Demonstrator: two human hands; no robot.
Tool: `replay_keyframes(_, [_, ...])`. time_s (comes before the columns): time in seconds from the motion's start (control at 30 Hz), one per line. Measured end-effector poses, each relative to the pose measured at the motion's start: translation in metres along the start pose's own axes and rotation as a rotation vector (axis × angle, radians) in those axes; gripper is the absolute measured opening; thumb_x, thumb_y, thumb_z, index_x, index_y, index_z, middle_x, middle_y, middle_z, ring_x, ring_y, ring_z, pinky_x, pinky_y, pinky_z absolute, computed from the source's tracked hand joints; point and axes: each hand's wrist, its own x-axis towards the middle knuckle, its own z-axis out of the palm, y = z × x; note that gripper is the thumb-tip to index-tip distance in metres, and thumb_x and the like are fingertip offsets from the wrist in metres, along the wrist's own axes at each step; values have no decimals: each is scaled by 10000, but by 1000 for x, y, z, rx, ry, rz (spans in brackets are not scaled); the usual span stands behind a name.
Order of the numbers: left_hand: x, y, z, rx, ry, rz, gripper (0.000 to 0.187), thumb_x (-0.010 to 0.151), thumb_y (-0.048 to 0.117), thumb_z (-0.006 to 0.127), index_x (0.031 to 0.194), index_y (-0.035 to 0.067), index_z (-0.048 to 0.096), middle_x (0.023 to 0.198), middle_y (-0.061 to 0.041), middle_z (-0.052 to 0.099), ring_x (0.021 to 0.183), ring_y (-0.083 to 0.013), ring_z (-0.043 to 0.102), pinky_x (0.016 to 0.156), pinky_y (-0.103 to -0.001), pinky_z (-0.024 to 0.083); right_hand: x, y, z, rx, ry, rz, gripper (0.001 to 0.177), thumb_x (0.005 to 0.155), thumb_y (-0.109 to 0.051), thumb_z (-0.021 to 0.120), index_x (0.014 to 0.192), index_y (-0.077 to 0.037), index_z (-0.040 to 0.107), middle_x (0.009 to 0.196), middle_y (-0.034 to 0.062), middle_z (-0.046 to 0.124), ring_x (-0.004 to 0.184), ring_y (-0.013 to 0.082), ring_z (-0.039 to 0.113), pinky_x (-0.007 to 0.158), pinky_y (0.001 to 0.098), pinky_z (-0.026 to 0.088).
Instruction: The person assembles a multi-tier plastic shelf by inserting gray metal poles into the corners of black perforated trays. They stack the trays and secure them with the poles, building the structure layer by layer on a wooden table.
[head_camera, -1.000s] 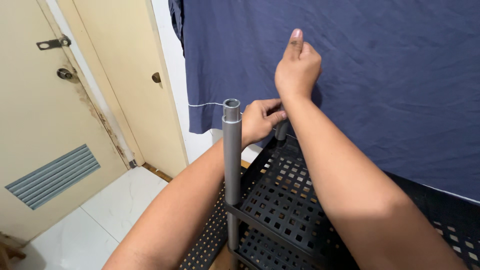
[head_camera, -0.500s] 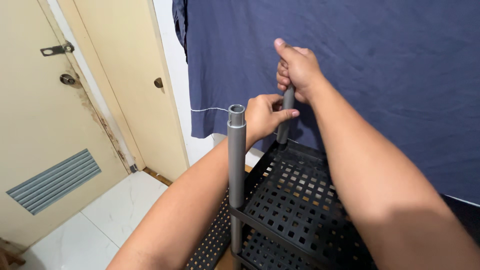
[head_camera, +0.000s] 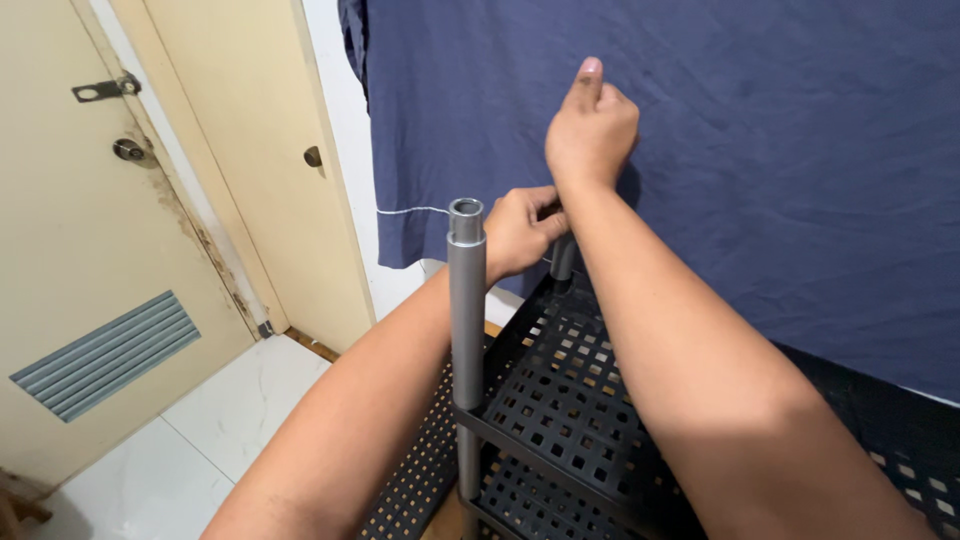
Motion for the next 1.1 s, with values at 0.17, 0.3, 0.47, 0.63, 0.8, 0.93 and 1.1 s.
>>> replay_keyframes(0.17, [2,11,-3,39,3,-25,366,904,268,738,1161,8,734,997,-114,808,893,-137,747,806,-303,592,16,-3,-21,291,-473,294,445,1010,-393,660,708,-76,582,619,37,592,564,167,549,543,356,475])
replay_keyframes(0.3, [-1,26,-2,148,185,-150,516,741,392,888,1041,-3,747,901,-121,788,804,-154,748,751,-313,601,39,-12,-43,486,-884,291,314,970,-372,696,806,-110,644,734,15,706,691,150,736,601,311,565])
replay_keyframes(0.47, [1,32,6,224,208,-217,531,677,414,901,1004,17,772,864,-111,798,773,-175,780,741,-318,615,34,-12,-36,548,-830,448,396,989,-379,696,738,-127,522,564,5,492,464,139,488,460,326,438])
replay_keyframes(0.63, [-2,22,6,186,172,-118,452,762,343,866,1085,40,778,945,-114,803,863,-171,786,798,-305,608,16,-4,-21,381,-413,231,470,1038,-361,607,661,-107,488,537,-6,452,458,126,402,445,355,365])
replay_keyframes(0.8, [1,7,1,37,50,-72,353,885,229,743,1193,55,743,988,-85,813,905,-144,771,800,-303,604,4,4,-6,102,-18,-109,548,1058,-340,577,613,-36,479,513,18,480,505,135,385,494,352,386])
replay_keyframes(0.93, [0,4,-5,14,55,-11,345,903,234,747,1184,33,745,1005,-91,810,920,-138,756,817,-300,591,-2,-1,-2,147,-30,-120,543,1065,-354,573,638,-27,499,536,27,502,514,141,421,512,362,391])
replay_keyframes(1.1, [0,16,-9,88,34,-85,404,857,318,782,1153,44,761,967,-107,814,858,-153,779,788,-296,611,13,-14,-32,485,-558,425,394,985,-406,672,733,-117,582,597,-26,590,518,134,558,509,315,467])
